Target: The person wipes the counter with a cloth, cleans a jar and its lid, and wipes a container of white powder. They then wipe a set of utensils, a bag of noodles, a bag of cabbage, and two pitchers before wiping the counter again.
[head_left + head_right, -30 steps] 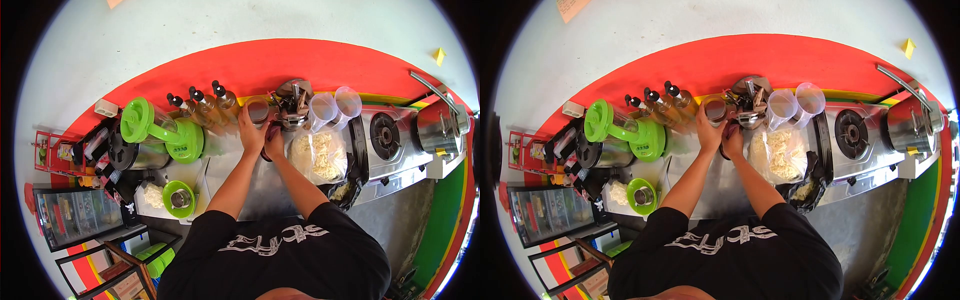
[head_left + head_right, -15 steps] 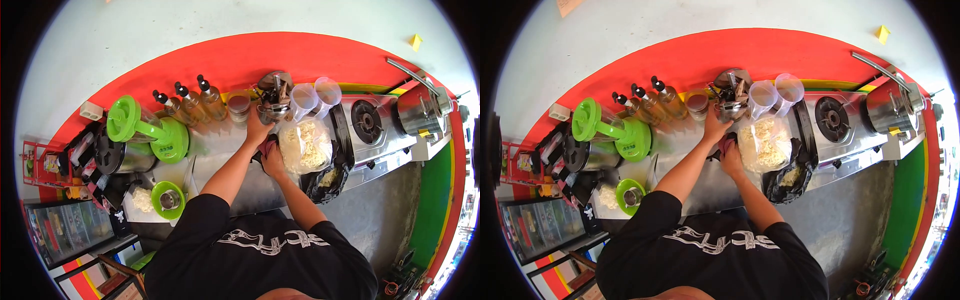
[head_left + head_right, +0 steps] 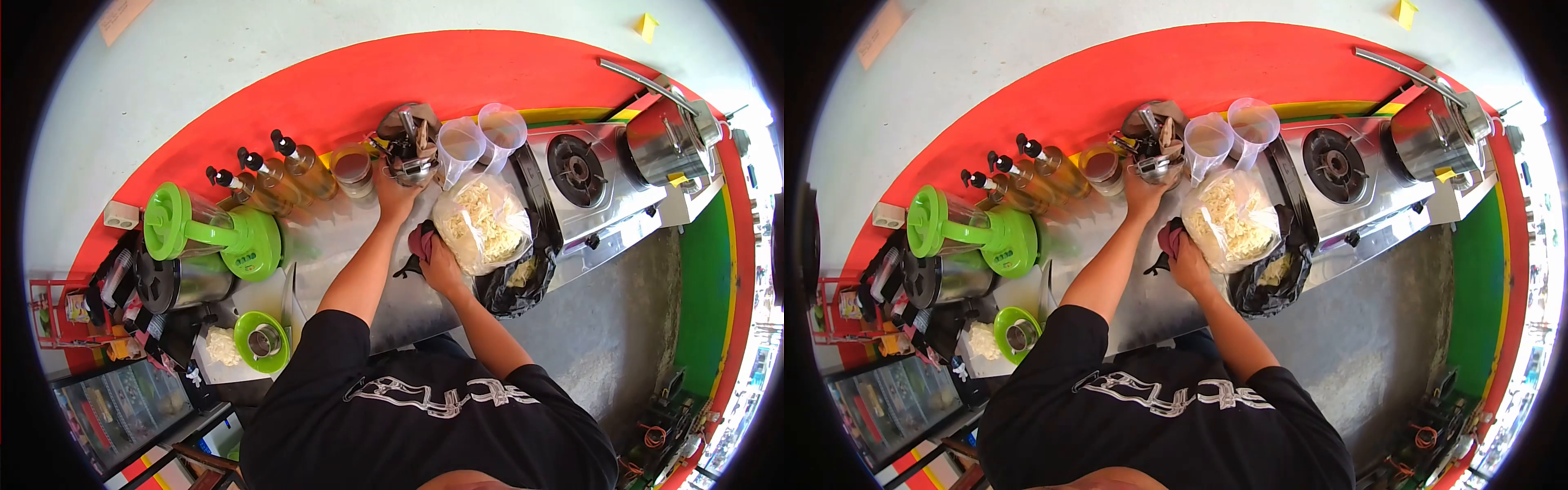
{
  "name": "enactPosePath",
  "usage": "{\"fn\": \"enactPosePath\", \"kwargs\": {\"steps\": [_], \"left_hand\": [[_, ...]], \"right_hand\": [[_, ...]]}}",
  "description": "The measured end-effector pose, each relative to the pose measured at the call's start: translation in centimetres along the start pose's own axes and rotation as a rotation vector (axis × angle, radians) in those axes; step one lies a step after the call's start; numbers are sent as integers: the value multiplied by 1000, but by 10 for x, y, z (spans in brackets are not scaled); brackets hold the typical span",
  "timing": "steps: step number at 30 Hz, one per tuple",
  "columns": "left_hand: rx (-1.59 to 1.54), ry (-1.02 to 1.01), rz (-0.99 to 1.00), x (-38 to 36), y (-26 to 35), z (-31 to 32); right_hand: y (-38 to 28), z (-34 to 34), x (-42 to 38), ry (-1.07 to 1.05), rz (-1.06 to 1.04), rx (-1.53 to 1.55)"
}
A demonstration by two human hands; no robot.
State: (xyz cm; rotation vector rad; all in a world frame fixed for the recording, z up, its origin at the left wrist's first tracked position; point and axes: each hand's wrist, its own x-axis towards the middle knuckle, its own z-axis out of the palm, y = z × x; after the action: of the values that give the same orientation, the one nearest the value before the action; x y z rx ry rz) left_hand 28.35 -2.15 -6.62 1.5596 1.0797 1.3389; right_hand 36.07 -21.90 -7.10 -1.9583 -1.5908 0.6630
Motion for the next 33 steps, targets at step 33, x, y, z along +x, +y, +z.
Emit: {"fn": "enactPosePath", "kwargs": {"steps": [33], "left_hand": [[173, -55, -25, -208, -17, -149]], "right_hand": [[-52, 40, 42, -182, 299, 1586]]}}
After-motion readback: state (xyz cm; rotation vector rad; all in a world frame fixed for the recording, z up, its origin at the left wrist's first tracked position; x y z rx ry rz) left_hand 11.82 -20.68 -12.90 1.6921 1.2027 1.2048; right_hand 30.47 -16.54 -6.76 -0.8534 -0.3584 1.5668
